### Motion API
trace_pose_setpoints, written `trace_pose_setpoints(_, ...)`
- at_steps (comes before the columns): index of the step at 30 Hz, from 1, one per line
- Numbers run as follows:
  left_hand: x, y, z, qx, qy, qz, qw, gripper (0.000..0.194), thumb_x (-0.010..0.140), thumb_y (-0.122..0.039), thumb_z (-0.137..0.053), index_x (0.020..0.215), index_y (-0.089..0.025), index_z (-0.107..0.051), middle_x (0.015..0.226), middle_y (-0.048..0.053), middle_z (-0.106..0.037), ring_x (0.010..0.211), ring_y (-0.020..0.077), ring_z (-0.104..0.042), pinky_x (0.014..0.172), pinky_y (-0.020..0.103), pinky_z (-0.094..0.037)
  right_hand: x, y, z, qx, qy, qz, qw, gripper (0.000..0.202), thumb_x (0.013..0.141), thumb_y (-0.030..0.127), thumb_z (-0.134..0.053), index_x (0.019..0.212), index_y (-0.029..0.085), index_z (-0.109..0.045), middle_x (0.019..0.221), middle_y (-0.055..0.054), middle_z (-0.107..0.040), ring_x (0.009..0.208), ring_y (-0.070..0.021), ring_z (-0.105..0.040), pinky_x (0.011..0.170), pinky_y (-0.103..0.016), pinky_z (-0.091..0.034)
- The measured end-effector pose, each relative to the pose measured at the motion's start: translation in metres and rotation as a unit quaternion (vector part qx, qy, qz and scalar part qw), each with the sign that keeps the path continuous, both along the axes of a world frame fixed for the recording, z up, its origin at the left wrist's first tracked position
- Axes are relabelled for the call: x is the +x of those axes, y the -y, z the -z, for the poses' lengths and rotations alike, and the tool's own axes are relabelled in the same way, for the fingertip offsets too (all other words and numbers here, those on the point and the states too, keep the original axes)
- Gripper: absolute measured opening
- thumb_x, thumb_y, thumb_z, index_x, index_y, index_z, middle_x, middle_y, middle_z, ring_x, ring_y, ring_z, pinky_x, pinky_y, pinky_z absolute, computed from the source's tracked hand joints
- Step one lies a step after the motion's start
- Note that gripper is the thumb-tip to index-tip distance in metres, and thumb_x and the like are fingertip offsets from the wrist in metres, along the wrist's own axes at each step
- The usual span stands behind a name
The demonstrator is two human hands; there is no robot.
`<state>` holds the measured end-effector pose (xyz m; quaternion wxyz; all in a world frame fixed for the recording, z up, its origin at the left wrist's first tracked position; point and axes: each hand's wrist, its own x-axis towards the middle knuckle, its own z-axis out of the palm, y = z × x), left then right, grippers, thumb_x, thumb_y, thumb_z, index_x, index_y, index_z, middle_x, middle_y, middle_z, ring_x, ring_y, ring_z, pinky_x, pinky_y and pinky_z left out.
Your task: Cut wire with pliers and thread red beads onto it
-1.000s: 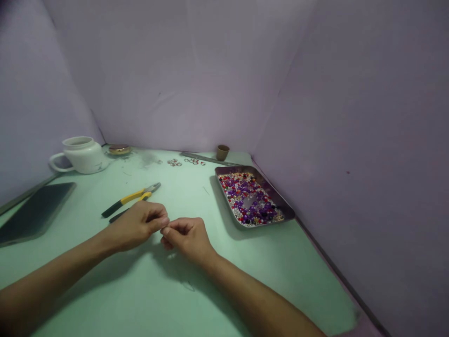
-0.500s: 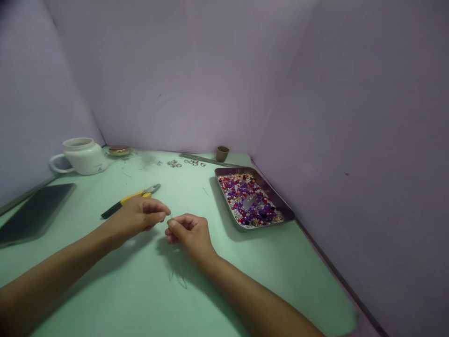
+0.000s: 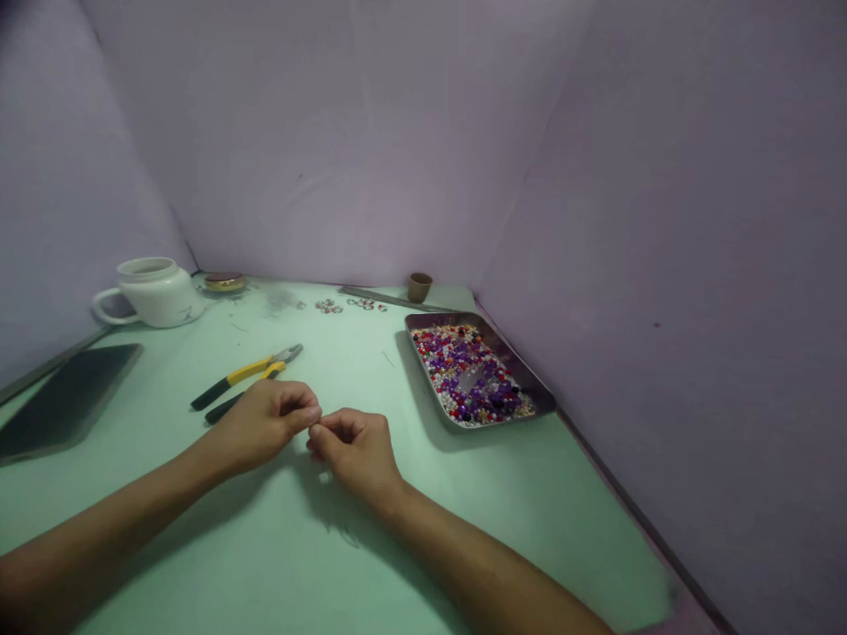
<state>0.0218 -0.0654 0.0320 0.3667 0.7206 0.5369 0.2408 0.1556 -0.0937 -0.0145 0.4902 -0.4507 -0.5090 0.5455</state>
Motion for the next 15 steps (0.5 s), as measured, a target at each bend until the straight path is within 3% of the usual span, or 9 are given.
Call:
trace_pose_setpoints(3,0.0012,0.0002,-0.0009,0.023,0.002,0.0,1.0,0.018,0.068,-0.024,-0.05,0.053,-0.016,-0.054,0.047,-0.005,-0.048,0.048,0.0096,-0.04,0.047,0.021,-0.029,0.0011,-0.0007,-0.0017,-0.009,-0.016,-0.002,1.0,0.015,0.066,0.027,-0.064,0.06,0.013,-0.064,0.049,0.001,-0.058,0.043,-0.0077,-0.049,0.046,-0.021,-0.04)
trace_pose_setpoints(8,0.0006,-0.0019,-0.0011,-0.039,0.072,0.012,0.997,0.012,0.069,-0.024,-0.052,0.064,-0.016,-0.06,0.048,-0.006,-0.05,0.044,0.0077,-0.038,0.045,0.02,-0.029,0.0025,-0.0047,-0.0007,-0.071,-0.095,0.021,0.993,0.02,0.062,0.032,-0.068,0.067,0.014,-0.064,0.055,0.0,-0.062,0.043,-0.0089,-0.052,0.045,-0.023,-0.042)
trace_pose_setpoints(15,-0.0007,-0.0022,0.0018,-0.035,0.077,-0.02,0.996,0.01,0.065,-0.02,-0.054,0.056,-0.016,-0.058,0.046,-0.006,-0.05,0.044,0.0073,-0.039,0.045,0.02,-0.03,0.0006,-0.0047,-0.0009,-0.096,-0.073,-0.008,0.993,0.023,0.06,0.033,-0.07,0.071,0.013,-0.067,0.063,-0.003,-0.065,0.047,-0.0088,-0.054,0.05,-0.024,-0.045)
